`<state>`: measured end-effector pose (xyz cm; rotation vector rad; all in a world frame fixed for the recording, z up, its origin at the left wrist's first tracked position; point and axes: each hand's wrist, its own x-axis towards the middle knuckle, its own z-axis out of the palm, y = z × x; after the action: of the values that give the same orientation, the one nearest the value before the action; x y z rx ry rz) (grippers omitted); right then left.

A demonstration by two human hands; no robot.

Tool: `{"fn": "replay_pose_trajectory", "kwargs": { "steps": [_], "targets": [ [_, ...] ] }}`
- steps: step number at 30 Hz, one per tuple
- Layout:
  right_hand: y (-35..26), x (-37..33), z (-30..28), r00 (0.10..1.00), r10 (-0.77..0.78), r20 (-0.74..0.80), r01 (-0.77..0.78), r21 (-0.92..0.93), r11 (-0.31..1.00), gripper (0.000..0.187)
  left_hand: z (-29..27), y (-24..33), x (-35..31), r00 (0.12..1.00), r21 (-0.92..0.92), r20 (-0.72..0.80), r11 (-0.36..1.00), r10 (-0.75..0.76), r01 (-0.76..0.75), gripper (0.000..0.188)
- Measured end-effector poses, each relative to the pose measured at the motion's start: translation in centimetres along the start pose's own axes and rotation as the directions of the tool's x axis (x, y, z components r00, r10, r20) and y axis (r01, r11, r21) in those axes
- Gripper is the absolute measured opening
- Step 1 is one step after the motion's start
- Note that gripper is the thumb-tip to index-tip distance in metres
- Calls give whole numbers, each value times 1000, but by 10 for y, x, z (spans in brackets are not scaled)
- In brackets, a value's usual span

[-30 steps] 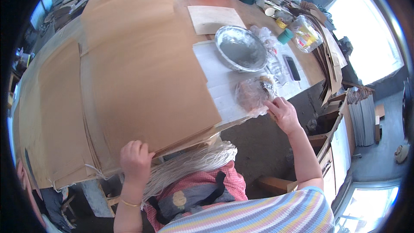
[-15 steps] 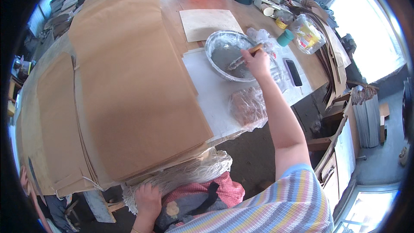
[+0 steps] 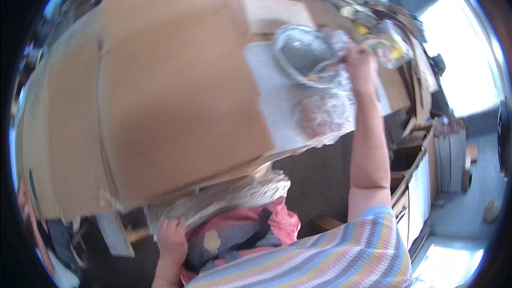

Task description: The person applies glue to the spine of a stack of paper sheets using a brush, then places a white string along the glued edge and presses it down. This process is repeated multiple times to bind the sheets together.

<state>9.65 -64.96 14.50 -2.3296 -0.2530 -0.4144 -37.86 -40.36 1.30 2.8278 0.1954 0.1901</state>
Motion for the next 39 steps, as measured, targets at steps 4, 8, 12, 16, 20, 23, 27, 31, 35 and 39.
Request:
{"fn": "replay_pose_trajectory", "kwargs": {
  "steps": [4, 8, 12, 16, 20, 23, 27, 31, 35, 39],
  "targets": [
    [-64, -114, -1, 979, -195, 51, 129, 586, 800, 10, -4, -8, -14, 995, -207, 40, 974, -88, 95, 7],
    [-113, -206, 40, 625, -684, 375, 280, 711, 645, 16, -19, -15, -14, 975, -300, 108, 928, -196, 220, 5],
    [-140, -231, 87, 401, -781, 480, 421, 660, 622, 21, -39, -12, -1, 963, -42, -173, 978, -208, 204, 6],
    [-158, -239, 110, 351, -800, 487, 447, 664, 600, 17, -37, -20, 32, 972, 43, -120, 977, -204, 210, 7],
    [-171, -240, 110, 372, -747, 552, 446, 599, 665, 13, -23, -34, 37, 984, 92, -29, 979, -178, 180, 11],
    [-179, -245, 106, 395, -723, 567, 387, 611, 691, 12, -18, -36, 37, 984, 88, -27, 980, -177, 179, 13],
    [-176, -253, 123, 468, -665, 581, 279, 617, 736, 10, -18, -37, 38, 981, 75, -14, 979, -191, 192, 13],
    [-141, -233, 102, 618, -388, 684, 115, 410, 905, 4, -18, -36, 39, 982, 98, -12, 977, -188, 189, 12],
    [-99, -198, 65, 713, -194, 674, 144, 131, 981, 12, -18, -33, 42, 985, 141, -24, 975, -173, 174, 11],
    [-69, -185, 68, 759, -290, 583, 341, 23, 940, 21, -14, -33, 43, 983, 143, -31, 973, -179, 181, 4]
  ]
}}
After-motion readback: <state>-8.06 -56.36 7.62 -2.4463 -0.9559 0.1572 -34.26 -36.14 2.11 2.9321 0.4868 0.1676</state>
